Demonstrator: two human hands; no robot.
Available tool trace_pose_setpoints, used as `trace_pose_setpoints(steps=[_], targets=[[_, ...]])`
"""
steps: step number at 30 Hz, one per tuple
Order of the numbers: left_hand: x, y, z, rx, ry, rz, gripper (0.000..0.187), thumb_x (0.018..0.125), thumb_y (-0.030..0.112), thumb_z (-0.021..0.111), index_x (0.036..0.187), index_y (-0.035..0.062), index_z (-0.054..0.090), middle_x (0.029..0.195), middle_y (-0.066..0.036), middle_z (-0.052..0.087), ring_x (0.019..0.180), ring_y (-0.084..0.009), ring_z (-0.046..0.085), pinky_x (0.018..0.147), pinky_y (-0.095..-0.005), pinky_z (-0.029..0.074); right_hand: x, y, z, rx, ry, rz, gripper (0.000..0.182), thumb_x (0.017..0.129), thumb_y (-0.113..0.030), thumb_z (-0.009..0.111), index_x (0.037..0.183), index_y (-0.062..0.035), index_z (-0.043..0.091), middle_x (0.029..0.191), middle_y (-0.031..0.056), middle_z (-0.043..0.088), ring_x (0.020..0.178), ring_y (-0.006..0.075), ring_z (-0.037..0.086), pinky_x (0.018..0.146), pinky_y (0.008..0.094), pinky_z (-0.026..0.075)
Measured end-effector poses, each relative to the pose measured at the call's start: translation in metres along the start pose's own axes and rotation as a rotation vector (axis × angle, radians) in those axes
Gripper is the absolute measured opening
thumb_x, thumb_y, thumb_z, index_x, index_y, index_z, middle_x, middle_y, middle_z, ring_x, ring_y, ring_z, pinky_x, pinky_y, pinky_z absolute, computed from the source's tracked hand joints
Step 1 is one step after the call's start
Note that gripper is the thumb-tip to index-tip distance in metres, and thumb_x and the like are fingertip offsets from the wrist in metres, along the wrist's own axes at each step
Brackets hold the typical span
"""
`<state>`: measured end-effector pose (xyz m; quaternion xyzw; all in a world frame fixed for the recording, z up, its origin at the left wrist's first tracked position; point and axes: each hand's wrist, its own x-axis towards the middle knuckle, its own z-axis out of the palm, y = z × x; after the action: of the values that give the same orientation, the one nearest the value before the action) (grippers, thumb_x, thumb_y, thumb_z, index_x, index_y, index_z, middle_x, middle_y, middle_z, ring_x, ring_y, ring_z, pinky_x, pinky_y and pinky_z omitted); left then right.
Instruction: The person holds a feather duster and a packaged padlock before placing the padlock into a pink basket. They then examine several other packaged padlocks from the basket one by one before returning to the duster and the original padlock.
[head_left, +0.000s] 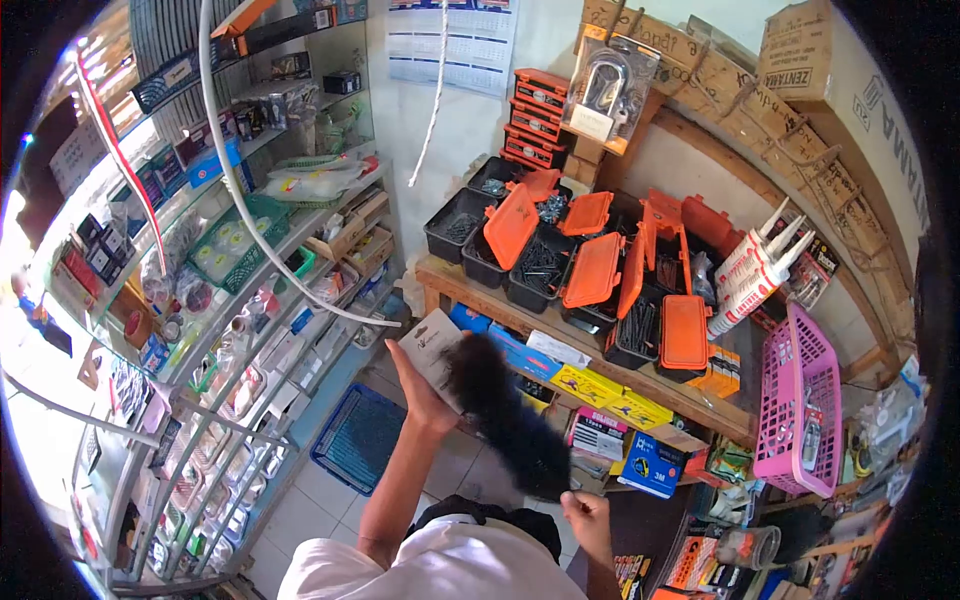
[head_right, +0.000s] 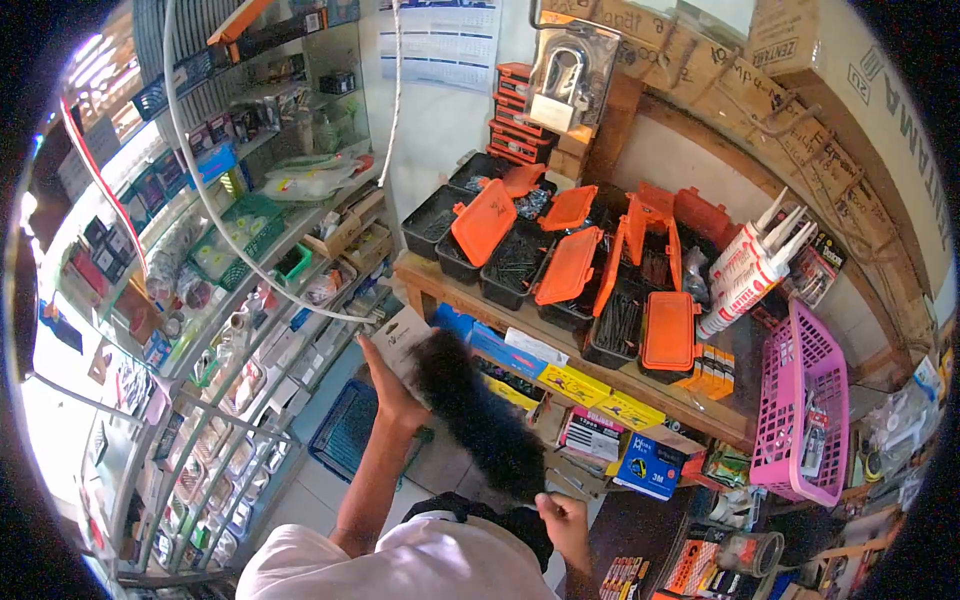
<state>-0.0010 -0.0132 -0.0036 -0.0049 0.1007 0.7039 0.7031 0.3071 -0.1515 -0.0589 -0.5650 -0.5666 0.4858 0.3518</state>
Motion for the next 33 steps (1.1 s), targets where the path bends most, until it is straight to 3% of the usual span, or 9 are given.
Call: trace_pose_setpoints(steps=[4,12,14,18,22,26,28,32,33], targets=[[-0.003,0.004,0.001,0.104,-0.267,-0.137,0.114,0.069,0.097,0.032,0.131,0.0034,0.053,0.127,-0.024,0.059,0.117,-0.044,0.057,0.1,-0.06,0.045,0.0,0.001,-0.006,-0.148,-0.15,0.003,0.044,0.096,-0.025,0.065,0.06,-0.0032,0.052,0.056,-0.0048,0.045,0.055,0.004,0.04,0.051,0.0248,0.03],[0.003,-0.005,0.02,0.168,-0.093,0.064,0.096,0.083,0.087,0.029,0.136,0.0103,0.052,0.122,-0.015,0.062,0.11,-0.032,0.063,0.1,-0.0509,0.048,0.004,-0.009,-0.005,-0.012,0.013,-0.037,0.047,0.096,-0.026,0.067,0.061,-0.0004,0.048,0.058,-0.0051,0.038,0.057,0.0062,0.033,0.05,0.0295,0.026],[-0.002,-0.003,0.023,0.266,-0.428,-0.09,0.097,0.083,0.087,0.029,0.136,0.0096,0.051,0.123,-0.016,0.062,0.111,-0.031,0.063,0.101,-0.0493,0.048,0.002,-0.013,-0.005,-0.113,-0.124,-0.135,0.046,0.096,-0.027,0.067,0.062,-0.0001,0.05,0.058,-0.0047,0.039,0.057,0.0066,0.033,0.05,0.0295,0.028],[0.0,-0.006,0.032,0.165,-0.089,0.038,0.109,0.078,0.092,0.029,0.137,0.0023,0.049,0.133,-0.025,0.055,0.122,-0.0448,0.055,0.102,-0.062,0.043,0.004,-0.005,0.004,0.028,0.101,-0.05,0.046,0.095,-0.029,0.068,0.064,0.0007,0.051,0.057,-0.002,0.039,0.056,0.0066,0.035,0.049,0.0291,0.029],[-0.002,-0.003,0.024,0.165,-0.338,-0.168,0.109,0.078,0.091,0.03,0.138,0.001,0.046,0.132,-0.026,0.055,0.123,-0.0457,0.053,0.102,-0.0627,0.042,0.001,-0.011,0.003,-0.048,0.008,-0.053,0.046,0.095,-0.031,0.067,0.064,-0.0002,0.052,0.057,-0.0024,0.043,0.056,0.0062,0.039,0.05,0.0283,0.031],[-0.006,-0.004,0.035,0.112,-0.371,-0.138,0.105,0.081,0.089,0.029,0.139,0.0031,0.046,0.136,-0.024,0.053,0.126,-0.0418,0.051,0.103,-0.0586,0.043,0.005,-0.011,0.01,-0.014,0.006,-0.052,0.045,0.096,-0.029,0.066,0.063,-0.0012,0.052,0.057,-0.0024,0.045,0.056,0.0064,0.041,0.051,0.0282,0.031],[0.004,0.0,0.02,0.268,-0.105,-0.003,0.094,0.088,0.082,0.028,0.139,0.0061,0.047,0.133,-0.018,0.057,0.121,-0.0324,0.058,0.104,-0.0514,0.045,0.006,-0.012,0.013,0.072,0.099,-0.027,0.045,0.096,-0.029,0.066,0.063,-0.0013,0.052,0.057,-0.0027,0.045,0.056,0.0063,0.041,0.051,0.0279,0.031],[0.003,0.005,0.026,0.188,-0.653,-0.266,0.092,0.09,0.079,0.028,0.144,0.0062,0.043,0.144,-0.018,0.049,0.133,-0.031,0.049,0.111,-0.048,0.039,0.011,-0.008,0.011,-0.026,-0.001,-0.086,0.045,0.096,-0.029,0.067,0.063,-0.0018,0.051,0.057,-0.0038,0.042,0.057,0.006,0.038,0.052,0.0274,0.03],[0.001,0.006,0.028,0.182,-0.591,-0.279,0.099,0.086,0.083,0.028,0.145,0.0041,0.04,0.144,-0.021,0.048,0.134,-0.036,0.047,0.111,-0.0566,0.036,0.011,-0.009,0.01,-0.096,-0.063,-0.141,0.045,0.096,-0.029,0.067,0.063,-0.0018,0.051,0.058,-0.004,0.041,0.057,0.0058,0.037,0.052,0.0273,0.03]])
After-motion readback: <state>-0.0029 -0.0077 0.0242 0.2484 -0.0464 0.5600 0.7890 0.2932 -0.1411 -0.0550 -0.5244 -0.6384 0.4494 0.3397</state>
